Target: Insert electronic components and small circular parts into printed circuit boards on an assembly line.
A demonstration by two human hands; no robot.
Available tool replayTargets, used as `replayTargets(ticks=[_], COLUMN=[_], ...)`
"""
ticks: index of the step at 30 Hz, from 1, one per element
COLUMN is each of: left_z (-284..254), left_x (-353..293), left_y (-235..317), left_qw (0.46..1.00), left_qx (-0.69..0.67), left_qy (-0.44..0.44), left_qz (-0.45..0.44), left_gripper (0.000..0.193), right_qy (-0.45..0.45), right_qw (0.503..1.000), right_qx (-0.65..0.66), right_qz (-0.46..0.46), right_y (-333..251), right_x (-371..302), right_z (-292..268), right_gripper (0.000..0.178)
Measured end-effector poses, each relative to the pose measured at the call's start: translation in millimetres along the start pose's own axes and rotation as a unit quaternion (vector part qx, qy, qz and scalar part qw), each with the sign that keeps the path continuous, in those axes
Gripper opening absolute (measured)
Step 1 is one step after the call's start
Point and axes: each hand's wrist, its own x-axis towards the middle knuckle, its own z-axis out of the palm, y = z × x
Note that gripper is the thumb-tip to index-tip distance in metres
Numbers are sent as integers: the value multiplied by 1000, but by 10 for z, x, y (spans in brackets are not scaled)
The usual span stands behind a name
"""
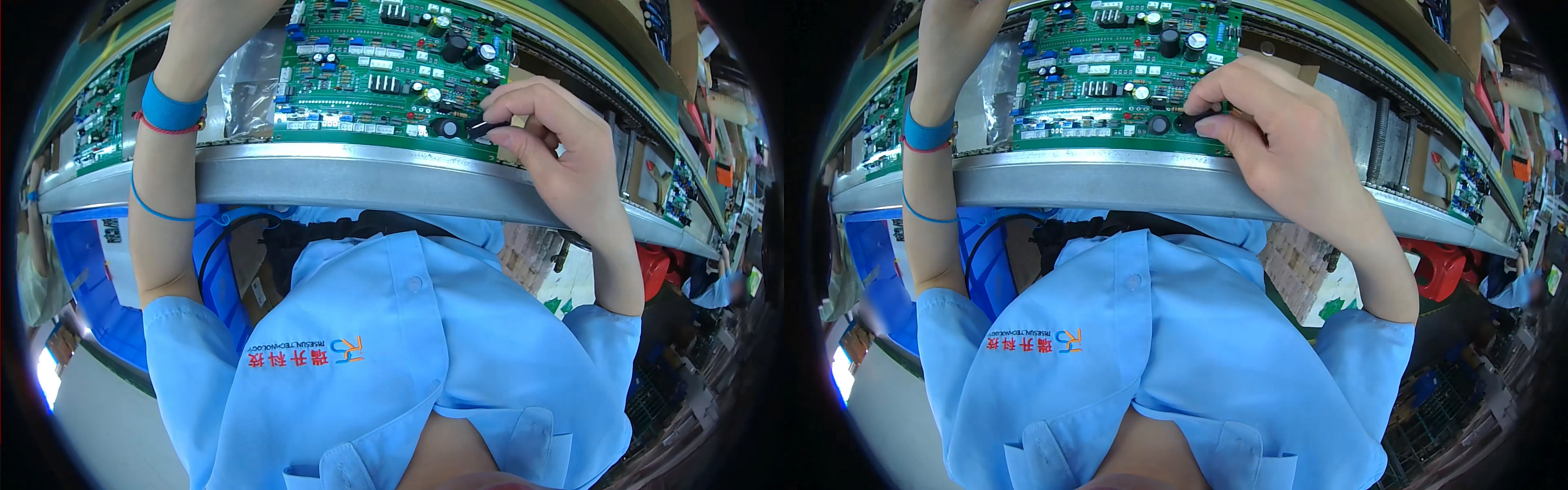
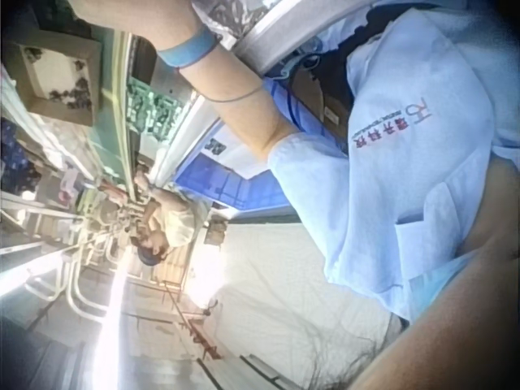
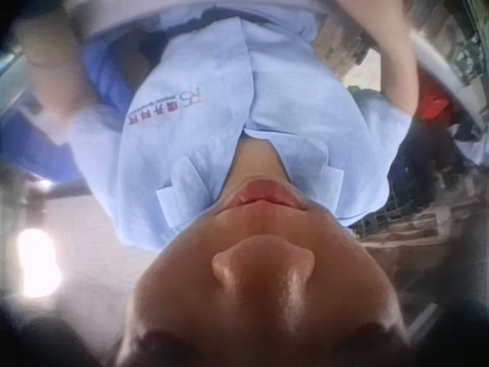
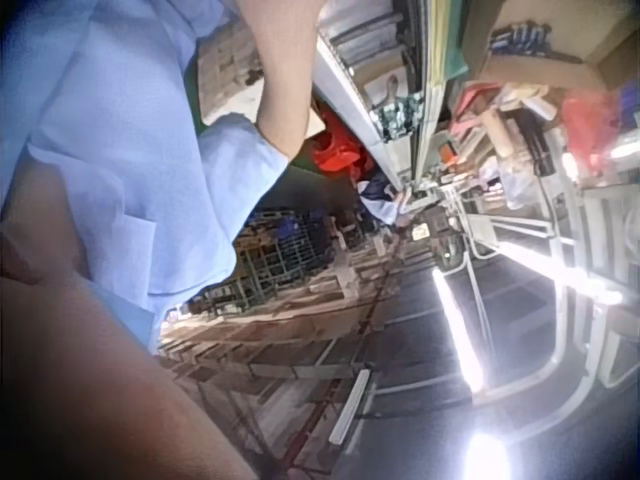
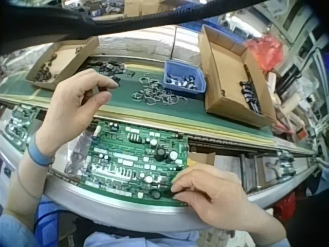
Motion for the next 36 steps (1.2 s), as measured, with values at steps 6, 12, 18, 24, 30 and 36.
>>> replayTargets(ticks=[6, 12, 18, 24, 30, 36], left_z=[52, 63, 57, 54, -132, 310], left_x=[-48, -76, 7, 63, 219, 641], left_y=[-196, -208, -201, -622, -1184, -1224], left_qw=[995, 995, 997, 995, 985, 975], left_qx=[4, -19, -18, 28, 174, 139], left_qy=[21, 18, 6, 12, -3, -66], left_qz=[96, 93, 78, 95, 3, 163], left_gripper=[16, 16, 16, 21, 18, 29], right_qy=[35, 18, 5, -52, 5, 117], right_qw=[991, 976, 971, 960, 987, 933], right_qx=[-97, -172, -186, -206, -136, -315], right_qz=[-81, -134, -149, -183, -87, -130], right_y=[8, -53, -62, -58, -15, 572], right_x=[-17, 4, 76, 128, 382, 1469], right_z=[92, 98, 28, -42, -415, -692], right_gripper=[27, 27, 28, 30, 34, 28])
